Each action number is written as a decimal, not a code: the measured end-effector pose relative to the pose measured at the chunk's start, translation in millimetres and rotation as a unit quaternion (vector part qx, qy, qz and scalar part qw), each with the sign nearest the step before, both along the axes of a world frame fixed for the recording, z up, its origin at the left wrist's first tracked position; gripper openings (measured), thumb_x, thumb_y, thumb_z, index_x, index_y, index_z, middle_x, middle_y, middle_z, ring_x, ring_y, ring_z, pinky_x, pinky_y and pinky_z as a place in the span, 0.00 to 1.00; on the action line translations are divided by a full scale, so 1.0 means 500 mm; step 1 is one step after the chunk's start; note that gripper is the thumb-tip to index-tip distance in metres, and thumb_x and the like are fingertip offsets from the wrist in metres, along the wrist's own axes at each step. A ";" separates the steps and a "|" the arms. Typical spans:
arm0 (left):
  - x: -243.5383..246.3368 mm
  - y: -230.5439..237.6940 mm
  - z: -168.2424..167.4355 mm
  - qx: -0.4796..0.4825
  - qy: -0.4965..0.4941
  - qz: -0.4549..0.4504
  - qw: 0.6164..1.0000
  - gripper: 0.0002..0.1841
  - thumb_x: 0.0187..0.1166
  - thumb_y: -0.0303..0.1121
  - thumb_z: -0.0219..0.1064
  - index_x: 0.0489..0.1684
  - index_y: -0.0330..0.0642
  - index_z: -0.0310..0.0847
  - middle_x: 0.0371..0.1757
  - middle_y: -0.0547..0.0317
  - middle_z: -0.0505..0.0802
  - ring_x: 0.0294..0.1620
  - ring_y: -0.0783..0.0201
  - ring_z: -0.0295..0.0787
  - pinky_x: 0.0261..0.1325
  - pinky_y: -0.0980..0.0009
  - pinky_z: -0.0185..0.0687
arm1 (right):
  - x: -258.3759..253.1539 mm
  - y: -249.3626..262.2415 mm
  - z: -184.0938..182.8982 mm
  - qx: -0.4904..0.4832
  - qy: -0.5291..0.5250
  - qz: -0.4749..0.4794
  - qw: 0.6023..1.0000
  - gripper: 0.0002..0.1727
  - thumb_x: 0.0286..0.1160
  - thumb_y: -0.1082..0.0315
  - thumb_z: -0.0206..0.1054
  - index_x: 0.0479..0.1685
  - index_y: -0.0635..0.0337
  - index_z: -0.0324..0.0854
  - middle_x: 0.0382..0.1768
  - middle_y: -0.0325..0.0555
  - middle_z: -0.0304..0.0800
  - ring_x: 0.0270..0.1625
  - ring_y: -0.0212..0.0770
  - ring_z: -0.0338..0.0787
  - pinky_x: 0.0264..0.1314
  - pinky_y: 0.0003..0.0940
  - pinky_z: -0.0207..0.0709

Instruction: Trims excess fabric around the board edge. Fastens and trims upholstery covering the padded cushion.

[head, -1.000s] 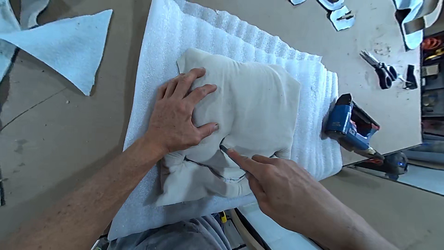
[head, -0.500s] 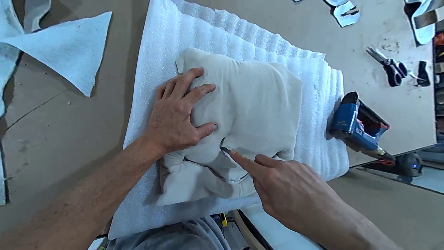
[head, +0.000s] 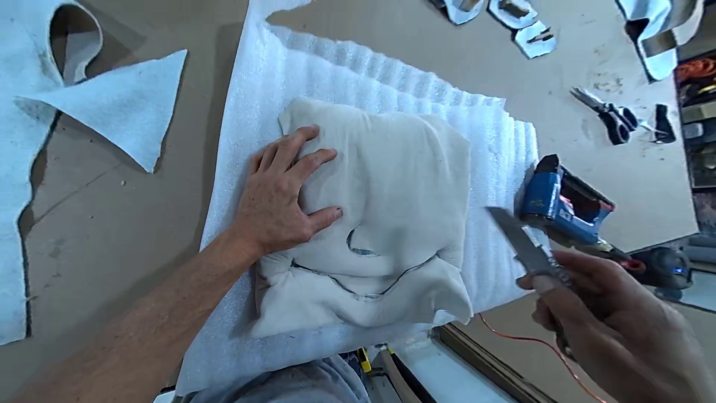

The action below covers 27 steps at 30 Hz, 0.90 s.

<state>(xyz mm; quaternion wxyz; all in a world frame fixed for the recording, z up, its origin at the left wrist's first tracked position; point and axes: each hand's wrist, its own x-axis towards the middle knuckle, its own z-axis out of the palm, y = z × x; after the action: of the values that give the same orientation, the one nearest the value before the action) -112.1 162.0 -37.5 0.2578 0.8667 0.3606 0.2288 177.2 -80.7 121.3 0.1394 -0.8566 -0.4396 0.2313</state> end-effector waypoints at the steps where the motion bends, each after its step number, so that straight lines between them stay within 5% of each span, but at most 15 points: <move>1: -0.001 0.002 0.001 -0.002 -0.004 -0.001 1.000 0.42 0.61 0.71 0.69 0.79 0.63 0.79 0.90 0.58 0.69 0.88 0.52 0.64 0.84 0.43 0.59 | 0.019 -0.028 -0.029 0.037 -0.037 -0.056 0.997 0.28 0.78 0.55 0.60 0.70 0.67 0.72 0.37 0.46 0.90 0.24 0.35 0.85 0.23 0.37 0.81; 5: -0.002 0.007 0.023 -0.015 0.007 -0.017 1.000 0.41 0.64 0.70 0.68 0.78 0.59 0.79 0.89 0.54 0.70 0.85 0.49 0.67 0.78 0.40 0.65 | 0.064 -0.097 -0.149 0.096 -0.129 -0.127 0.979 0.27 0.78 0.67 0.62 0.74 0.74 0.72 0.50 0.73 0.86 0.44 0.67 0.88 0.44 0.70 0.78; 8: 0.024 0.041 0.061 -0.004 0.016 0.017 1.000 0.34 0.72 0.60 0.70 0.72 0.47 0.84 0.83 0.46 0.77 0.80 0.45 0.75 0.76 0.40 0.72 | 0.098 -0.093 -0.217 0.100 -0.189 -0.115 0.970 0.24 0.77 0.71 0.65 0.73 0.69 0.77 0.58 0.74 0.85 0.54 0.74 0.88 0.50 0.75 0.77; 12: 0.100 0.109 0.114 -0.013 0.151 0.067 0.986 0.31 0.80 0.57 0.64 0.76 0.47 0.80 0.82 0.47 0.78 0.81 0.41 0.72 0.74 0.36 0.71 | 0.066 -0.075 -0.209 0.132 -0.194 -0.081 0.969 0.27 0.74 0.65 0.69 0.73 0.66 0.80 0.70 0.74 0.79 0.73 0.78 0.77 0.69 0.77 0.69; 15: 0.144 0.125 0.131 -0.116 0.251 0.096 0.956 0.31 0.85 0.57 0.58 0.76 0.42 0.79 0.77 0.41 0.81 0.80 0.37 0.74 0.75 0.34 0.71 | -0.049 -0.047 -0.186 0.133 -0.022 -0.113 0.984 0.31 0.80 0.52 0.64 0.75 0.65 0.76 0.58 0.61 0.89 0.55 0.58 0.92 0.53 0.60 0.86; 18: 0.172 0.123 0.154 -0.199 0.269 0.114 0.936 0.37 0.84 0.61 0.60 0.75 0.34 0.77 0.74 0.32 0.81 0.78 0.34 0.75 0.75 0.33 0.69 | -0.066 -0.002 -0.201 0.084 0.126 -0.183 0.971 0.36 0.82 0.49 0.64 0.82 0.65 0.69 0.54 0.60 0.86 0.51 0.56 0.87 0.55 0.61 0.80; 21: 0.183 0.138 0.177 -0.301 0.208 0.151 0.918 0.39 0.77 0.58 0.70 0.74 0.31 0.76 0.70 0.28 0.83 0.74 0.32 0.78 0.73 0.31 0.70 | -0.034 0.015 -0.200 0.054 0.175 -0.218 0.958 0.31 0.83 0.52 0.67 0.77 0.64 0.75 0.51 0.59 0.88 0.51 0.55 0.88 0.58 0.60 0.79; 24: 0.182 0.128 0.248 -0.403 0.092 0.148 0.898 0.28 0.77 0.50 0.73 0.60 0.31 0.83 0.53 0.40 0.91 0.54 0.48 0.89 0.59 0.45 0.83 | -0.017 0.009 -0.214 0.077 0.179 -0.213 0.957 0.26 0.77 0.53 0.72 0.69 0.61 0.83 0.45 0.54 0.90 0.45 0.52 0.89 0.54 0.59 0.80; 27: 0.158 0.082 0.328 -0.463 -0.025 0.111 0.879 0.24 0.84 0.52 0.65 0.66 0.41 0.81 0.46 0.50 0.94 0.43 0.58 0.93 0.48 0.56 0.90 | -0.008 -0.004 -0.206 0.110 0.231 -0.227 0.940 0.20 0.71 0.58 0.79 0.56 0.62 0.88 0.40 0.50 0.92 0.43 0.46 0.89 0.51 0.52 0.81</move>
<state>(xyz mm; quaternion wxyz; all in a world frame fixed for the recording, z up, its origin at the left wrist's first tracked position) -33.2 203.2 126.3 0.6119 0.5966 0.5123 0.0844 173.3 -82.5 18.3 0.3797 -0.8358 -0.2118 0.3352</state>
